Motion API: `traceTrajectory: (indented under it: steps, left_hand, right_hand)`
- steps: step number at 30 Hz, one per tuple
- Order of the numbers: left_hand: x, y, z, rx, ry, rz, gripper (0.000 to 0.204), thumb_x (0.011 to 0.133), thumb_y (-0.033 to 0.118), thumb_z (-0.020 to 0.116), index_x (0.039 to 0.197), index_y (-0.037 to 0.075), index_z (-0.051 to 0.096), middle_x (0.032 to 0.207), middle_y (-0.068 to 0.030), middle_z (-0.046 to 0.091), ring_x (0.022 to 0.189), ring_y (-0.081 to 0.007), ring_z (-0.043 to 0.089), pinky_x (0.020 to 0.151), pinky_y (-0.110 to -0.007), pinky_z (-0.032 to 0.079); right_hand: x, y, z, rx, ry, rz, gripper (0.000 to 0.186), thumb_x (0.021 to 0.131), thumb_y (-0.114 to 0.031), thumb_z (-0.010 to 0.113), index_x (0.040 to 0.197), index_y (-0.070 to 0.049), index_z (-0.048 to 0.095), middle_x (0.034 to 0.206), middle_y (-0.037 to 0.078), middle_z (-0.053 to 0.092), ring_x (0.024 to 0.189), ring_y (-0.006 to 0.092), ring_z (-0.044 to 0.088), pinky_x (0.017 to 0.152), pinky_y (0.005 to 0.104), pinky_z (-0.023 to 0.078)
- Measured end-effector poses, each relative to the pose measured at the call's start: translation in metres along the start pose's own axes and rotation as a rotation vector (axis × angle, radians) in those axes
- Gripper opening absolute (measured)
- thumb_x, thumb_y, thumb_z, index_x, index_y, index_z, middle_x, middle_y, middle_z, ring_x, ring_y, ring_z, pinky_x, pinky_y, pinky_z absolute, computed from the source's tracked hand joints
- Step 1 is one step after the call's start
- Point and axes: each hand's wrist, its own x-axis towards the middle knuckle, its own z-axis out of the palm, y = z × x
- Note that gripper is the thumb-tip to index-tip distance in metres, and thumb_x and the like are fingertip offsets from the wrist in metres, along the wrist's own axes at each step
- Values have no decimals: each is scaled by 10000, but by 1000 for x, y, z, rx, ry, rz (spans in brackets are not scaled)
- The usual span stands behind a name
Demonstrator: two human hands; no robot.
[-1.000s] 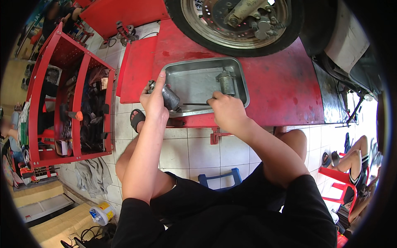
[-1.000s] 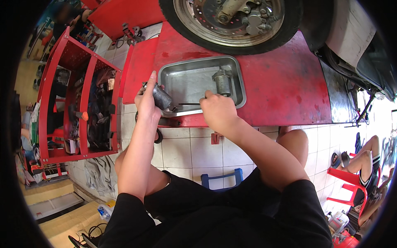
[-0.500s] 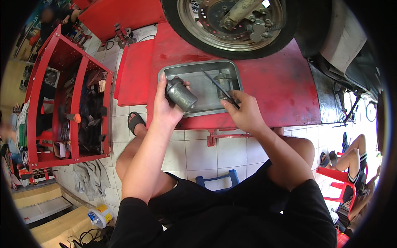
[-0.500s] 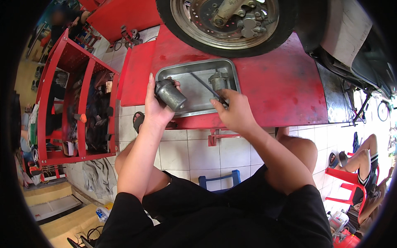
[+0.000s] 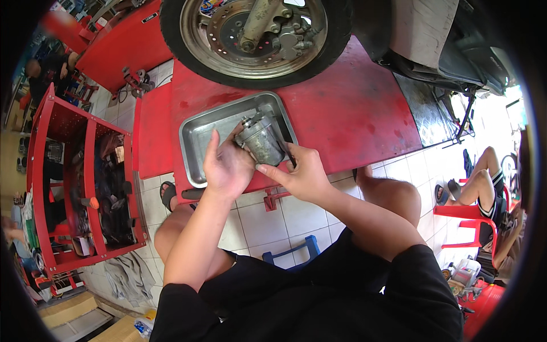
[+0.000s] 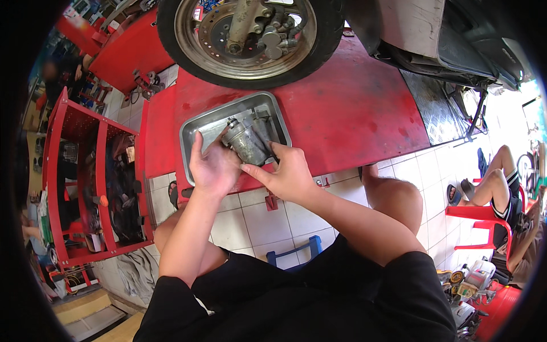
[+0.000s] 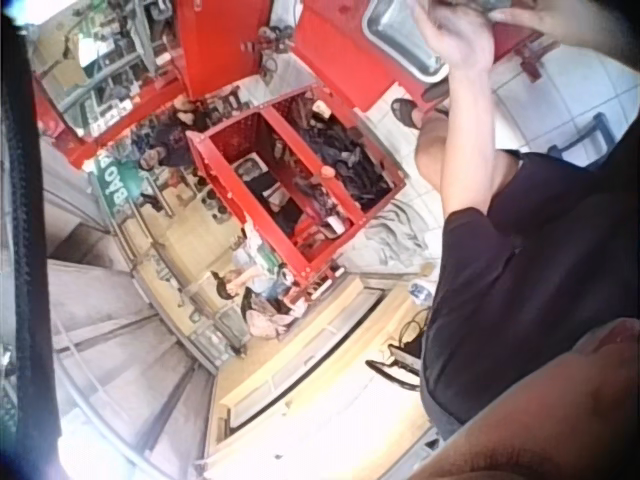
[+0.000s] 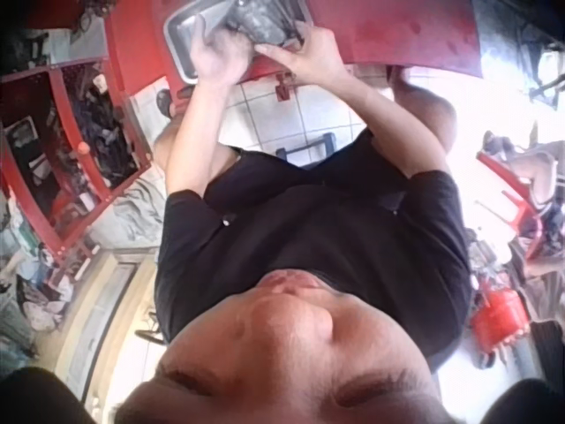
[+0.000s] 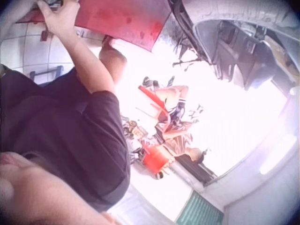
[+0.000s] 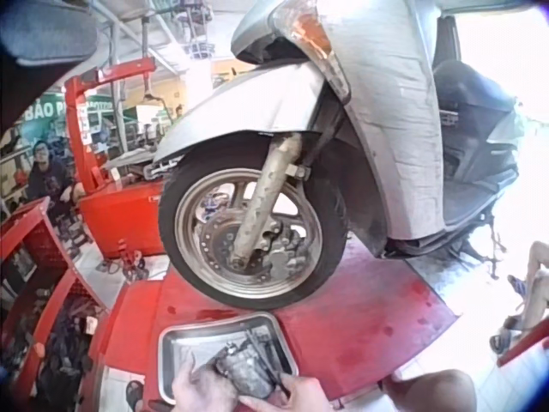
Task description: The person uses a screwdriver to disassemble a cylindrical motorcycle starter motor held in their left hand. They remove a small internal component and place it into a metal tray on the red workbench. The person continues to manipulate the motor housing and the screwdriver, occasionally placing the motor back into the tray.
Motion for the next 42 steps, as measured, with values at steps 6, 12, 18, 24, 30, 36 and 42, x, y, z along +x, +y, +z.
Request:
traceTrajectory:
  steps: [6, 12, 18, 24, 30, 36, 42]
  left_hand:
    - [11, -16, -4, -68, -31, -60, 731, 924, 660, 480, 1305, 36, 496, 1245, -157, 574, 1156, -308, 559, 1022, -438, 442]
    - [1, -32, -19, -106, 51, -58, 753, 905, 673, 509, 1338, 58, 463, 1239, -174, 573, 1216, -338, 526, 1056, -444, 444]
    - [1, -23, -21, -55, 231, -78, 500, 910, 505, 649, 1146, 73, 559, 1019, -110, 625, 898, -256, 626, 798, -376, 563]
    - [10, 13, -28, -287, 271, 8, 471, 898, 503, 660, 1013, 54, 573, 919, -134, 609, 849, -256, 619, 799, -384, 552]
    - [8, 24, -25, -188, 367, 100, 430, 894, 499, 660, 911, 78, 571, 843, -112, 608, 785, -246, 614, 778, -386, 544]
    - [8, 20, -26, -64, 398, 94, 407, 911, 467, 640, 939, 66, 577, 880, -124, 611, 752, -250, 614, 720, -367, 544]
    - [8, 16, -26, 82, 450, 132, 416, 908, 471, 645, 948, 63, 575, 853, -93, 612, 734, -235, 618, 704, -361, 538]
  right_hand:
    - [-5, 18, 5, 1017, -296, 473, 308, 898, -292, 734, 841, -45, 559, 627, -60, 425, 498, 23, 309, 434, 259, 214]
    - [-7, 20, 12, 1236, -360, 661, 302, 971, -357, 619, 946, -62, 558, 781, -8, 554, 472, 28, 261, 435, 240, 165]
    - [2, 2, -2, 750, -589, 581, 321, 997, -349, 576, 898, -43, 577, 745, 18, 573, 494, 37, 341, 437, 237, 237]
    - [-9, 7, -19, 242, -473, 101, 278, 982, -251, 619, 1025, 21, 657, 746, 19, 598, 684, 77, 515, 629, 272, 444]
    - [-7, -14, -38, 381, -431, 157, 292, 1006, -228, 581, 1057, 54, 636, 711, 61, 573, 586, 120, 439, 546, 309, 412]
    - [-13, -3, -24, 176, -392, 31, 356, 1035, -262, 509, 913, 54, 617, 661, 111, 491, 631, 152, 410, 593, 352, 408]
    - [-19, 9, -3, 159, -421, 47, 375, 1044, -261, 464, 893, 54, 601, 662, 159, 542, 614, 221, 493, 615, 404, 428]
